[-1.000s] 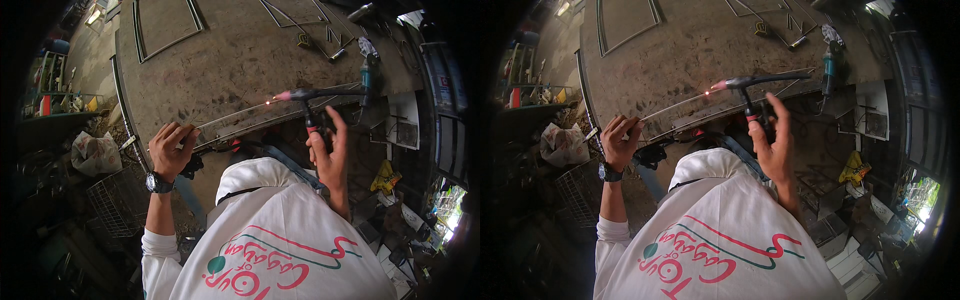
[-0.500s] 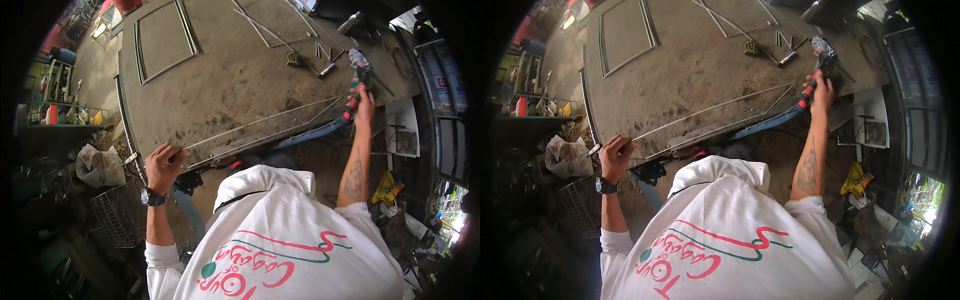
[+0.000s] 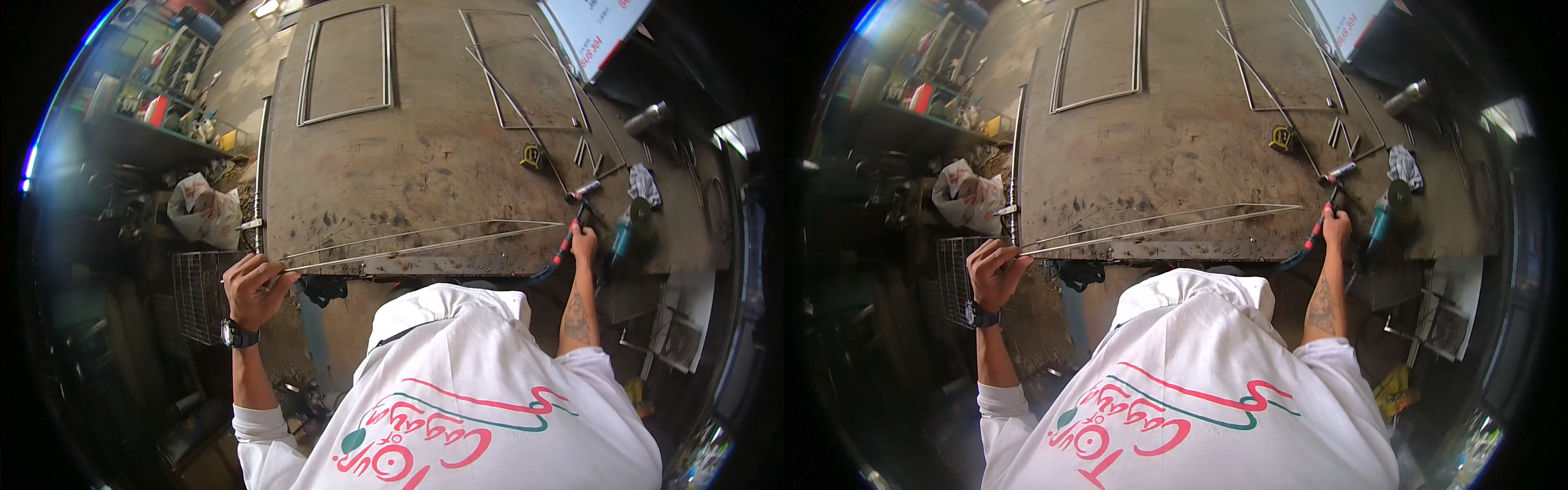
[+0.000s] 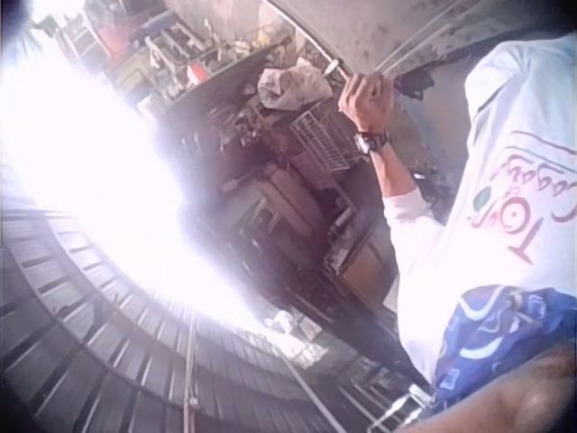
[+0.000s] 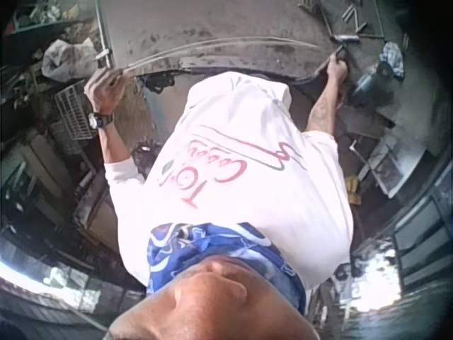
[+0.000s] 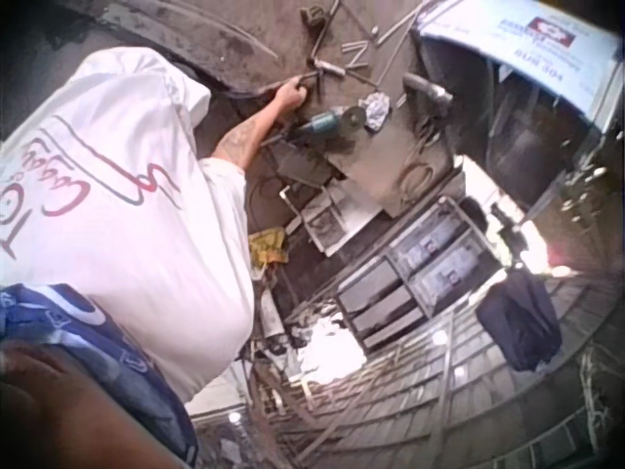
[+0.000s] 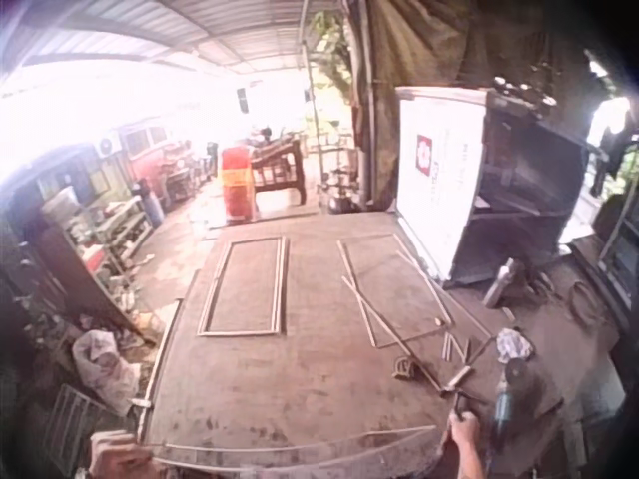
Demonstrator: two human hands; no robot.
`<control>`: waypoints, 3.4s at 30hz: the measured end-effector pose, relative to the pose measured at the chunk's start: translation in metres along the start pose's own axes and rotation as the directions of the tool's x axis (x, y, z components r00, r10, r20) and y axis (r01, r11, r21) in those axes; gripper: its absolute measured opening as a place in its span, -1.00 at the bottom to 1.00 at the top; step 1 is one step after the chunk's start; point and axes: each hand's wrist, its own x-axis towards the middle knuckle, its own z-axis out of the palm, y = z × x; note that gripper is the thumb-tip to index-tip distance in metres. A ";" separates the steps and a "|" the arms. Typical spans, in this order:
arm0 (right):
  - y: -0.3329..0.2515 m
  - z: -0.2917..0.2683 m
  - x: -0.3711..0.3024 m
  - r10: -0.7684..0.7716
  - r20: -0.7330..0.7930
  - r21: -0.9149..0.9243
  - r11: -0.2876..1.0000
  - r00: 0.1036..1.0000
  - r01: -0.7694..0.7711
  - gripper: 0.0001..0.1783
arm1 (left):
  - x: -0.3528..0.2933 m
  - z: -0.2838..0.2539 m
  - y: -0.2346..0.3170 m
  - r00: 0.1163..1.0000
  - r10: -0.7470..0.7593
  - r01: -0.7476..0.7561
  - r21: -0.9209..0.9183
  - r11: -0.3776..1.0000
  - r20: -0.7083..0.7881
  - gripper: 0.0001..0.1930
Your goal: The person arranges metal bars on a workbench to form rectangular frames, measures them with a tape measure, cuts a bar with an angle grinder, and tack welds the corners using a welding torch. The frames remain on the workbench after welding.
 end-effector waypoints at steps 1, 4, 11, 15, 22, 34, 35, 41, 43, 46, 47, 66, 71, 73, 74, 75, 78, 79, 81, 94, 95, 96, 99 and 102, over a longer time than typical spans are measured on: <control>0.000 0.002 -0.006 -0.068 -0.096 -0.083 0.995 0.993 0.060 -0.36 | -0.003 -0.001 0.003 1.000 -0.015 0.015 0.023 1.000 -0.020 -0.74; -0.027 -0.023 -0.005 -0.160 -0.187 0.146 0.971 0.969 0.188 -0.37 | -0.001 0.004 0.006 0.997 -0.024 0.027 0.048 0.998 -0.070 -0.75; -0.265 -0.229 -0.162 -0.827 -0.223 0.458 0.379 0.517 0.804 -0.55 | 0.005 0.008 0.007 0.994 0.008 -0.007 0.006 1.000 -0.113 -0.78; -0.291 -0.227 -0.173 -0.967 -0.038 0.211 0.240 0.253 0.948 -0.61 | 0.008 0.005 -0.008 0.992 -0.037 0.031 -0.056 0.998 -0.118 -0.81; -0.294 -0.202 -0.195 -0.877 -0.217 0.106 0.414 0.428 0.904 -0.66 | 0.008 0.020 -0.027 0.973 -0.225 0.216 -0.155 0.964 -0.045 -0.82; -0.251 -0.151 -0.217 -0.868 -0.351 0.012 0.370 0.351 0.929 -0.71 | -0.019 0.087 -0.083 0.987 0.098 -0.114 -0.136 0.984 -0.125 -0.84; -0.235 -0.136 -0.222 -0.865 -0.329 0.015 0.397 0.380 0.918 -0.72 | -0.032 0.102 -0.079 0.979 0.142 -0.157 -0.092 0.983 -0.148 -0.84; -0.176 -0.086 -0.232 -0.831 -0.007 0.170 0.547 0.556 0.820 -0.75 | -0.082 0.170 -0.088 0.977 -0.076 0.127 -0.255 0.958 0.200 -0.80; -0.165 -0.050 -0.222 -0.793 0.058 0.172 0.607 0.607 0.776 -0.74 | -0.088 0.204 -0.099 0.946 -0.182 0.236 -0.187 0.954 0.268 -0.80; -0.173 0.006 -0.206 -0.729 0.161 0.151 0.685 0.666 0.713 -0.78 | -0.084 0.255 -0.127 0.931 -0.313 0.342 -0.149 0.928 0.186 -0.82; -0.175 0.024 -0.203 -0.708 0.187 0.144 0.706 0.682 0.694 -0.79 | -0.087 0.271 -0.134 0.928 -0.335 0.358 -0.140 0.923 0.165 -0.83; -0.140 0.025 -0.251 -0.699 0.272 -0.031 0.680 0.661 0.733 -0.50 | -0.170 0.295 -0.087 0.821 -0.447 0.421 0.153 0.894 0.355 -0.27; -0.175 0.018 -0.147 -0.620 -0.156 0.160 0.752 0.769 0.639 -0.63 | -0.169 0.289 -0.077 0.828 -0.490 0.460 0.170 0.872 0.274 -0.25; -0.187 0.015 -0.078 -0.603 -0.304 0.064 0.760 0.738 0.647 -0.47 | -0.162 0.286 -0.068 0.808 -0.540 0.523 0.134 0.842 0.235 -0.25; -0.197 0.014 -0.049 -0.598 -0.362 0.040 0.757 0.715 0.652 -0.40 | -0.161 0.284 -0.064 0.795 -0.571 0.563 0.102 0.820 0.207 -0.29; -0.212 0.013 -0.030 -0.578 -0.267 0.048 0.791 0.771 0.610 -0.24 | -0.168 0.278 -0.060 0.775 -0.599 0.593 0.098 0.799 0.200 -0.33; -0.239 0.023 0.015 -0.590 -0.019 0.113 0.801 0.807 0.588 0.13 | -0.187 0.272 -0.053 0.756 -0.645 0.646 0.027 0.763 0.114 -0.53; -0.241 0.027 0.027 -0.587 0.120 0.078 0.809 0.800 0.582 0.12 | -0.187 0.269 -0.047 0.774 -0.624 0.620 0.068 0.781 0.112 -0.64; -0.228 0.035 0.053 -0.577 0.220 0.042 0.811 0.786 0.584 0.04 | -0.179 0.269 -0.039 0.617 -0.653 0.730 -0.010 0.683 0.439 -0.62; -0.267 0.057 -0.105 -0.690 0.269 0.499 0.697 0.672 0.516 -0.56 | -0.005 0.329 0.040 0.716 -0.450 0.698 -0.565 0.440 0.534 -0.32; -0.274 0.058 -0.117 -0.768 0.185 0.435 0.624 0.614 0.649 -0.52 | 0.006 0.337 0.032 0.713 -0.419 0.695 -0.486 0.530 0.563 -0.29; -0.285 0.051 -0.137 -0.772 0.262 0.421 0.631 0.579 0.652 -0.49 | 0.002 0.345 0.023 0.724 -0.420 0.681 -0.471 0.561 0.547 -0.26; -0.304 0.070 -0.167 -0.780 0.288 0.433 0.623 0.555 0.651 -0.44 | -0.013 0.361 -0.006 0.716 -0.390 0.698 -0.590 0.405 0.579 -0.29; -0.313 0.085 -0.187 -0.695 0.342 0.233 0.715 0.632 0.659 -0.09 | -0.020 0.350 -0.022 0.735 -0.328 0.673 -0.579 0.460 0.593 -0.32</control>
